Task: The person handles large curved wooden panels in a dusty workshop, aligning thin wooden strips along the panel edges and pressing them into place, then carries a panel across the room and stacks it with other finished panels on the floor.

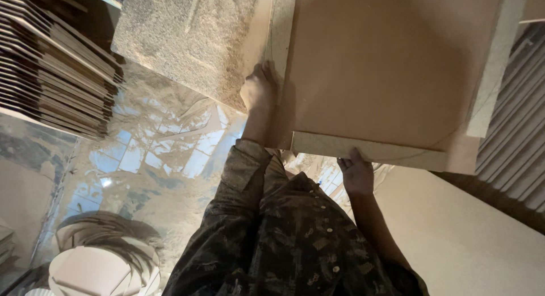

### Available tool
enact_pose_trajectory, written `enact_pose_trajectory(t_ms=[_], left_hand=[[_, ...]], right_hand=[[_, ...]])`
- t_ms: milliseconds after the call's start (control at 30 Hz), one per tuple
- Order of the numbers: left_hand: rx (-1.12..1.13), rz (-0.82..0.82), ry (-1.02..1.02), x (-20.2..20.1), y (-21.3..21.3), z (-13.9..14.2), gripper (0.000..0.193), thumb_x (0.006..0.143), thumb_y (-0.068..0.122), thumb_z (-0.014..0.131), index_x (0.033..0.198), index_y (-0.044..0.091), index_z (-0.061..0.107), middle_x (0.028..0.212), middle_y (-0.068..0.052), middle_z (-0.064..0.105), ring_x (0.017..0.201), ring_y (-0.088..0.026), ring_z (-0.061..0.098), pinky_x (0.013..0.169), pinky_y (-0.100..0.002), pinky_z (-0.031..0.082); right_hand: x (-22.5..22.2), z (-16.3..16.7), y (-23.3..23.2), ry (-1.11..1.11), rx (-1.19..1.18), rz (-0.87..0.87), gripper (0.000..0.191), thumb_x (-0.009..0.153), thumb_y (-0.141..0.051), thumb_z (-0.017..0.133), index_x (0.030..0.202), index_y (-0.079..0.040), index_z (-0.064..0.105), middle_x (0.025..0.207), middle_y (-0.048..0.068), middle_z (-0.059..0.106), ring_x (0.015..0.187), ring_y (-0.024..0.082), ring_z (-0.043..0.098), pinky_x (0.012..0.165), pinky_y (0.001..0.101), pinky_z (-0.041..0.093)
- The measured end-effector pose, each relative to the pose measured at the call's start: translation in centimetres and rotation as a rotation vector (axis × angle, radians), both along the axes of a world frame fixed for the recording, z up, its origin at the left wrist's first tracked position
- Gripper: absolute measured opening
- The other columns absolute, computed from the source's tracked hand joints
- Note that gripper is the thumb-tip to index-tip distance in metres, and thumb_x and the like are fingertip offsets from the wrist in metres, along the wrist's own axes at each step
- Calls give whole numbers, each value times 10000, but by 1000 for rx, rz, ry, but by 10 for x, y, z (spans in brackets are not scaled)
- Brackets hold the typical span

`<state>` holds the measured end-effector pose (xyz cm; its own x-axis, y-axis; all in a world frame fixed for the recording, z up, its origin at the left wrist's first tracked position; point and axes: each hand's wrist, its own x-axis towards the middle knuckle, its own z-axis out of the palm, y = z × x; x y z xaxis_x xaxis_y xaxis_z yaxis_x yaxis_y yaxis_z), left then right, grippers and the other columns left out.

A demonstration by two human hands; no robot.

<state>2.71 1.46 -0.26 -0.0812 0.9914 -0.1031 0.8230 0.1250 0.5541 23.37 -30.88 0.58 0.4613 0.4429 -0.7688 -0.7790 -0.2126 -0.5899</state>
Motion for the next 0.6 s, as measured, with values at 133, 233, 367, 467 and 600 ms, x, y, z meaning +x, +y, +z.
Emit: enact_pose_trajectory(t_ms=[133,233,367,467,600], left_hand=[[6,3,2,1,16,9,430,1035,445,484,851,114,688,730,-222,725,677,-433,729,634,-536,586],[28,-21,3,3,32,16,428,1029,429,473,851,111,697,714,-215,725,673,-437,726,634,-540,582],[53,-58,29,4,49,20,463,1021,457,482,810,103,694,707,-212,723,674,-431,730,642,-538,583],[22,-61,48,6,59,19,469,1049,447,457,828,112,700,748,-209,733,707,-427,735,664,-531,587],[-135,-122,43,21,93,13,464,1042,454,427,891,111,700,783,-189,748,720,-364,760,662,-488,605]], right_hand=[[-3,-16,-6,69,53,18,295,1033,-189,626,1312,-140,544,1189,82,641,1123,283,623,1008,513,491],[5,-25,-11,135,194,42,447,896,-68,612,1330,-162,566,1230,70,648,1180,274,616,1088,501,482],[34,-5,-9,224,292,-290,310,1060,-148,617,1351,-47,580,1356,145,641,1276,314,603,1110,494,483],[51,23,-3,133,345,-275,368,1012,-109,602,1375,-50,599,1384,116,645,1311,284,600,1113,477,496],[54,33,17,155,340,-254,371,1018,-70,616,1387,-93,579,1402,82,634,1339,250,585,1157,450,482]])
